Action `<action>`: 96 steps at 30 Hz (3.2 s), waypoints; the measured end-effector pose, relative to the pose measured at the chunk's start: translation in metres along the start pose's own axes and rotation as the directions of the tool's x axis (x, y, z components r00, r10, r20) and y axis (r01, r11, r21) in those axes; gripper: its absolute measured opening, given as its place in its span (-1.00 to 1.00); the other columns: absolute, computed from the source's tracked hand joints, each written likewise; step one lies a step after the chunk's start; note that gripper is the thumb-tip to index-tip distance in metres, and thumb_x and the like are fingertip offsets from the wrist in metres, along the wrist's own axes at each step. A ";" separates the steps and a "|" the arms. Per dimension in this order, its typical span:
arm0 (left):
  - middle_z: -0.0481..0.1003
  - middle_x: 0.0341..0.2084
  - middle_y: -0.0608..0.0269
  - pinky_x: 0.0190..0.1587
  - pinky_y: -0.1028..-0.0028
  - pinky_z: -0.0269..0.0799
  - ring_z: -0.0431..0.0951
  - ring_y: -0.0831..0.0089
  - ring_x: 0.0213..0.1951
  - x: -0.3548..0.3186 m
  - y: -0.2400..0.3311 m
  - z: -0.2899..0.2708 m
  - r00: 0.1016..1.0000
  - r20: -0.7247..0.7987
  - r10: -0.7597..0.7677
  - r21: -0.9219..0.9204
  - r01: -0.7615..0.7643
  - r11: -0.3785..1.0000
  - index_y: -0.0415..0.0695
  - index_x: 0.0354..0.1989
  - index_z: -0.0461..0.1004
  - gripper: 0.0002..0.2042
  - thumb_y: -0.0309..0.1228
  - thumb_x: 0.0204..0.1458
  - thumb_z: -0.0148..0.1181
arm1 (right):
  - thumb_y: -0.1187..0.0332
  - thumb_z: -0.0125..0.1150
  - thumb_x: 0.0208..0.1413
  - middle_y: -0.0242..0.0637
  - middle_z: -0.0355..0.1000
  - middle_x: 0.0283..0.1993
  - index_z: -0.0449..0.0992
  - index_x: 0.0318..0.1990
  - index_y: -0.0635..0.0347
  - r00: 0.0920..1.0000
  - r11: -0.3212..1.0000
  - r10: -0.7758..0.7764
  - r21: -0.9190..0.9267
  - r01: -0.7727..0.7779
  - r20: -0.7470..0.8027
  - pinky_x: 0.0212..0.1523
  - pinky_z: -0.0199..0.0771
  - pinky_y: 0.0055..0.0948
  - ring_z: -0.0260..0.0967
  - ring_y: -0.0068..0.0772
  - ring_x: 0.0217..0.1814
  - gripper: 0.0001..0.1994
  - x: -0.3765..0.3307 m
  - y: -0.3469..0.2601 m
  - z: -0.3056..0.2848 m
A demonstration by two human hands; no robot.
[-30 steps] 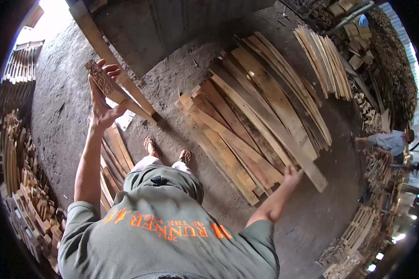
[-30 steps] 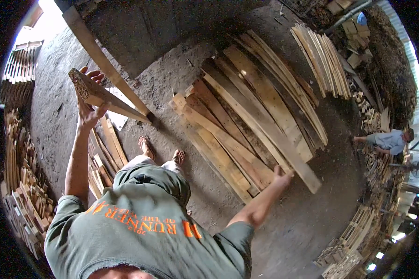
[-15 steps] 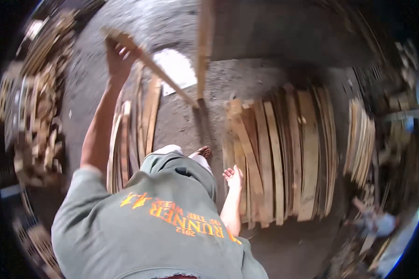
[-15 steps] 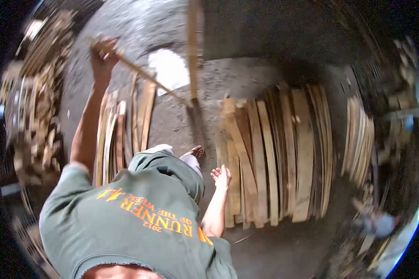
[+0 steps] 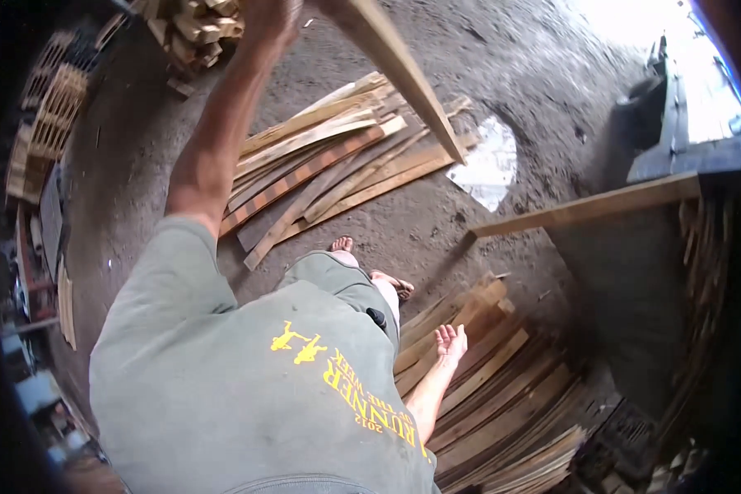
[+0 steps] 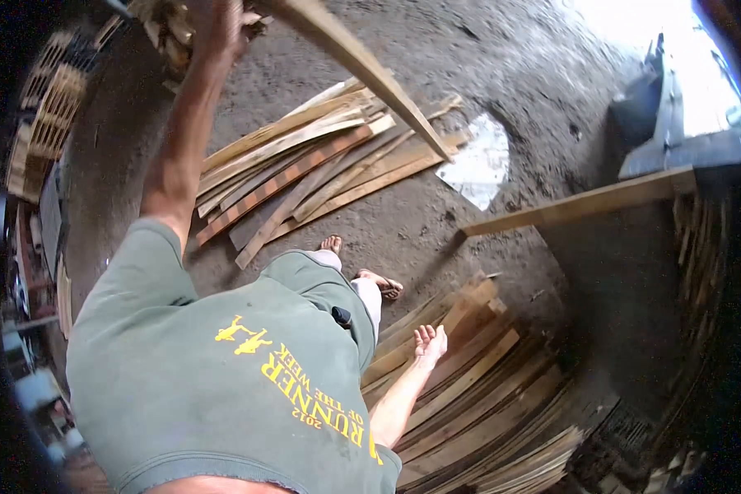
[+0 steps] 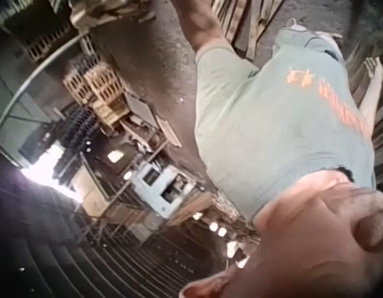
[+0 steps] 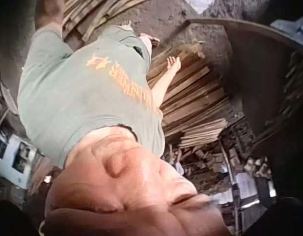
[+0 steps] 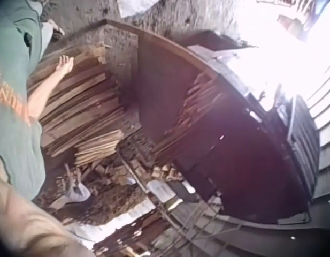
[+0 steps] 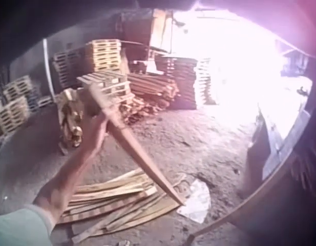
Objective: Manually sorting and moving wooden planks in a woodworking facility.
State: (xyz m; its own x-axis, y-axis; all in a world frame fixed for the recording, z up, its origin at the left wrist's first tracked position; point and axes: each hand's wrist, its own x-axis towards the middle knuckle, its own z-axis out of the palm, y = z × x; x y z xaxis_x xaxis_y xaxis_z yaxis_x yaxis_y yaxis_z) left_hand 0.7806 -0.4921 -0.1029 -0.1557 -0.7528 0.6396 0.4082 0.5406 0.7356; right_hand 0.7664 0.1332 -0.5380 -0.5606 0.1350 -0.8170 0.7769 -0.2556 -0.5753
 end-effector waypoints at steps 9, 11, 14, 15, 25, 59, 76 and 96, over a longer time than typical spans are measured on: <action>0.22 0.15 -0.17 0.23 0.22 0.25 0.30 0.17 0.14 -0.124 -0.075 -0.280 0.532 -0.845 0.051 0.419 0.600 0.682 -0.36 0.22 0.09 -0.09 -0.01 -0.18 0.41 | 0.17 0.18 0.19 -0.14 0.42 -0.24 0.28 0.04 0.17 0.972 0.892 0.081 -0.451 0.027 0.219 -0.48 0.62 -0.18 0.50 -0.15 -0.37 -0.61 -0.050 0.036 0.123; 0.17 0.23 -0.12 0.27 0.19 0.18 0.24 0.18 0.22 -0.149 -0.091 -0.323 0.445 -0.890 -0.102 0.148 0.492 0.858 -0.33 0.30 0.02 -0.04 0.07 -0.14 0.33 | 0.17 0.19 0.19 -0.17 0.42 -0.25 0.28 0.06 0.17 0.961 0.841 0.110 -0.539 0.046 0.254 -0.48 0.61 -0.24 0.50 -0.22 -0.38 -0.60 -0.061 0.040 0.137; 0.07 0.32 -0.04 0.31 0.14 0.09 0.14 0.19 0.30 -0.166 -0.105 -0.386 0.299 -0.877 -0.377 -0.147 0.580 0.801 -0.26 0.36 -0.06 0.05 0.23 -0.15 0.25 | 0.19 0.19 0.19 -0.22 0.41 -0.29 0.29 0.06 0.19 0.944 0.784 0.106 -0.610 0.115 0.314 -0.50 0.60 -0.30 0.49 -0.28 -0.41 -0.60 -0.070 0.032 0.157; 0.05 0.33 -0.05 0.33 0.14 0.04 0.11 0.20 0.32 -0.165 -0.112 -0.406 0.310 -0.866 -0.393 -0.139 0.606 0.783 -0.29 0.37 -0.11 0.11 0.28 -0.18 0.24 | 0.19 0.19 0.19 -0.23 0.41 -0.30 0.29 0.06 0.20 0.946 0.757 0.097 -0.640 0.132 0.310 -0.50 0.60 -0.31 0.49 -0.30 -0.42 -0.60 -0.072 0.027 0.162; 0.20 0.26 -0.18 0.27 0.29 0.21 0.28 0.09 0.24 -0.328 -0.240 -0.442 0.201 -0.854 -0.480 0.186 0.979 0.080 -0.42 0.24 0.18 0.06 0.45 -0.09 -0.10 | 0.23 0.18 0.21 -0.31 0.43 -0.31 0.36 0.03 0.21 0.907 0.787 -0.127 -0.516 0.339 0.402 -0.51 0.56 -0.43 0.47 -0.44 -0.45 -0.66 -0.084 -0.017 0.188; 0.41 -0.16 0.26 -0.29 0.28 0.41 0.36 0.42 -0.21 -0.452 -0.161 0.176 -0.071 0.456 -0.887 0.811 0.443 0.382 -0.08 0.12 0.30 -0.43 0.01 0.03 0.23 | 0.34 0.19 0.13 -0.10 0.42 -0.49 0.27 -0.01 0.19 0.913 0.830 0.273 0.555 -0.064 -0.304 -0.69 0.24 -0.40 0.33 -0.25 -0.64 -0.67 -0.027 0.174 -0.091; 0.50 -0.16 0.16 -0.03 0.43 0.39 0.47 0.45 -0.09 -0.422 -0.136 0.407 -0.057 0.843 -0.534 0.414 0.704 0.577 -0.20 0.04 0.39 -0.54 -0.11 0.11 0.21 | 0.36 0.34 0.05 -0.02 0.44 -0.05 0.19 0.29 0.18 0.144 0.154 -0.988 -0.544 0.825 -0.061 -0.09 0.47 -0.28 0.43 -0.19 -0.06 -0.35 -0.024 -0.353 0.018; 0.42 -0.64 0.35 -0.59 0.26 0.32 0.43 0.38 -0.63 -0.337 -0.470 0.112 -0.351 -0.088 -0.932 0.681 0.662 -0.314 -0.05 -0.52 0.52 -0.72 -0.11 0.06 0.17 | 0.44 0.08 0.15 0.00 0.51 -0.23 0.37 0.10 0.16 -0.048 -0.350 -0.935 -0.937 -0.023 0.350 -0.12 0.49 0.04 0.50 0.05 -0.17 -0.66 -0.052 -0.818 0.245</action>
State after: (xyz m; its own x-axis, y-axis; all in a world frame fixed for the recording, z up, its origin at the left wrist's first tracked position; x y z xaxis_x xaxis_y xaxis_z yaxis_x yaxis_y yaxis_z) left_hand 0.5402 -0.4501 -0.6392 -0.2464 -0.2724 -0.9301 -0.8438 -0.4119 0.3441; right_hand 0.0902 0.1007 -0.0153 -0.8000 -0.1028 0.5911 0.0097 0.9829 0.1841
